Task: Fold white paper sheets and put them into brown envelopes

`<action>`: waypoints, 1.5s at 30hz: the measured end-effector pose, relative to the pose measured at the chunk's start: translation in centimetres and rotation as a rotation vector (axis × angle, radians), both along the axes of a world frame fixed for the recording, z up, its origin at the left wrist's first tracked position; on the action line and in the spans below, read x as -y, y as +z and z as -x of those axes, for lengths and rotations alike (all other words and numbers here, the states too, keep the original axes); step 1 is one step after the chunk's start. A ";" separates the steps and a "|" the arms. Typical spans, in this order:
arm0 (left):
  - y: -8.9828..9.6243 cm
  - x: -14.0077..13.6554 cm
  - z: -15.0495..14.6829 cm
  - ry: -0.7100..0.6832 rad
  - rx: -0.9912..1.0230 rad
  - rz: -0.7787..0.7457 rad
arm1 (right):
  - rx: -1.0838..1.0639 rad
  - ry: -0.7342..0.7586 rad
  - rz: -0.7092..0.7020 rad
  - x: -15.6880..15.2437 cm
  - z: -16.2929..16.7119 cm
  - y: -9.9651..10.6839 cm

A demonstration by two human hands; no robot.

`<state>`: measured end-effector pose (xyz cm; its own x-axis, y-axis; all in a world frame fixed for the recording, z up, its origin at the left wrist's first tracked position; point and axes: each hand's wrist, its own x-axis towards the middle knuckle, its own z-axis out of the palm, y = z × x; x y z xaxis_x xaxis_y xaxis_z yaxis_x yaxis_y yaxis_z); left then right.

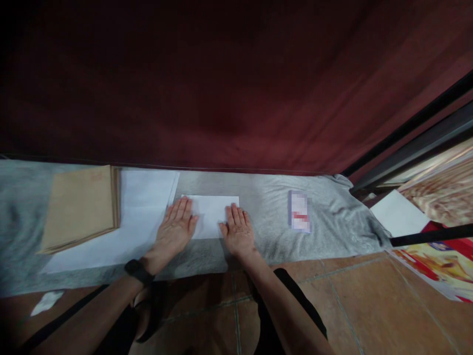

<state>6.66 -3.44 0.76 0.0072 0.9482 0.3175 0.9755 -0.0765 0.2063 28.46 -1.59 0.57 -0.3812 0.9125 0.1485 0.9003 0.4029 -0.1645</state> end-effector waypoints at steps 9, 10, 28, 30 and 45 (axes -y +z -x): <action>0.3 -0.9 -4.8 -0.236 -0.002 0.064 | -0.004 -0.009 0.013 -0.3 0.2 0.8; 0.3 -1.0 -4.9 -0.228 -0.003 0.064 | -0.013 -0.012 0.023 -0.5 0.3 1.1; -0.2 -1.9 -3.0 -0.262 -0.057 0.103 | -0.128 0.139 0.057 -2.5 4.5 0.8; -0.2 -1.9 -2.9 -0.233 -0.039 0.093 | -0.115 0.130 0.035 -2.7 4.2 0.6; -1.0 -2.1 -0.7 0.019 0.034 0.051 | -0.068 -0.047 -0.035 -3.7 0.3 -0.2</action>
